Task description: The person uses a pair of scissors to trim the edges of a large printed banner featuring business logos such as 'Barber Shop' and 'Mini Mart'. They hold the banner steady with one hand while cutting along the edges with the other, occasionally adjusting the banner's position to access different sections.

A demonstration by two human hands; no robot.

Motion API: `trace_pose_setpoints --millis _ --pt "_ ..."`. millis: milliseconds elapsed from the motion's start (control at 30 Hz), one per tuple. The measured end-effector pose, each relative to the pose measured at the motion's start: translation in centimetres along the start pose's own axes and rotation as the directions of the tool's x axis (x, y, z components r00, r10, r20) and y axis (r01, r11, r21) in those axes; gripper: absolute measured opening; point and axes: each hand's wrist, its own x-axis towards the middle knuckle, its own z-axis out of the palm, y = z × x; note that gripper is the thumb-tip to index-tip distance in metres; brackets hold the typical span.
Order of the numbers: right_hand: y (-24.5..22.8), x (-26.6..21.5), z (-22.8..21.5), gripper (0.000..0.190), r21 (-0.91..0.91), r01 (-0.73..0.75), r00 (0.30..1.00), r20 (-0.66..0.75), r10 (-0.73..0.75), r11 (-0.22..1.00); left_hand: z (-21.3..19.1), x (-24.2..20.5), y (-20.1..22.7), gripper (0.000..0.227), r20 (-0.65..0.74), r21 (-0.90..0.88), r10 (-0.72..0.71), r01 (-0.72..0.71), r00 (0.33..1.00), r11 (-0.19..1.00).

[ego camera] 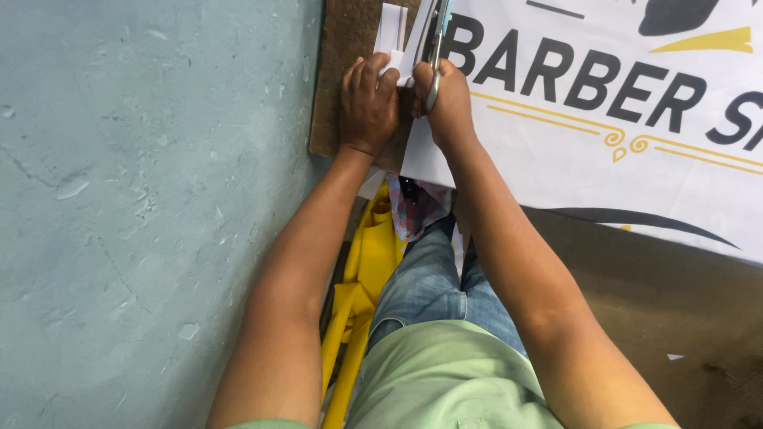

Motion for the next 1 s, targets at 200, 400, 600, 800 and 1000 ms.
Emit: trace_pose_setpoints --millis 200,400,600,800,1000 --pt "-0.6 -0.5 0.3 0.017 0.02 -0.005 0.999 -0.033 0.005 1.0 0.0 0.1 0.0 0.014 -0.002 0.018 0.008 -0.008 1.0 1.0" --pt "-0.8 -0.2 0.4 0.017 -0.05 0.02 0.998 -0.059 -0.022 0.999 0.1 0.2 0.1 0.016 -0.02 0.012 -0.012 0.012 1.0 1.0" --pt "-1.4 0.4 0.2 0.015 -0.076 0.027 0.999 -0.036 -0.03 0.997 -0.1 0.1 0.3 0.013 -0.006 0.011 -0.033 0.033 0.999 0.999" --pt "-4.8 2.6 0.1 0.018 -0.056 0.046 0.999 -0.019 -0.047 0.997 -0.1 0.2 0.3 0.017 0.006 0.003 -0.045 0.045 0.999 0.999" --pt "-5.2 3.2 0.3 0.022 -0.011 0.062 0.997 -0.036 -0.062 0.998 0.2 0.1 0.1 0.015 0.009 0.002 -0.053 0.053 0.999 0.999"
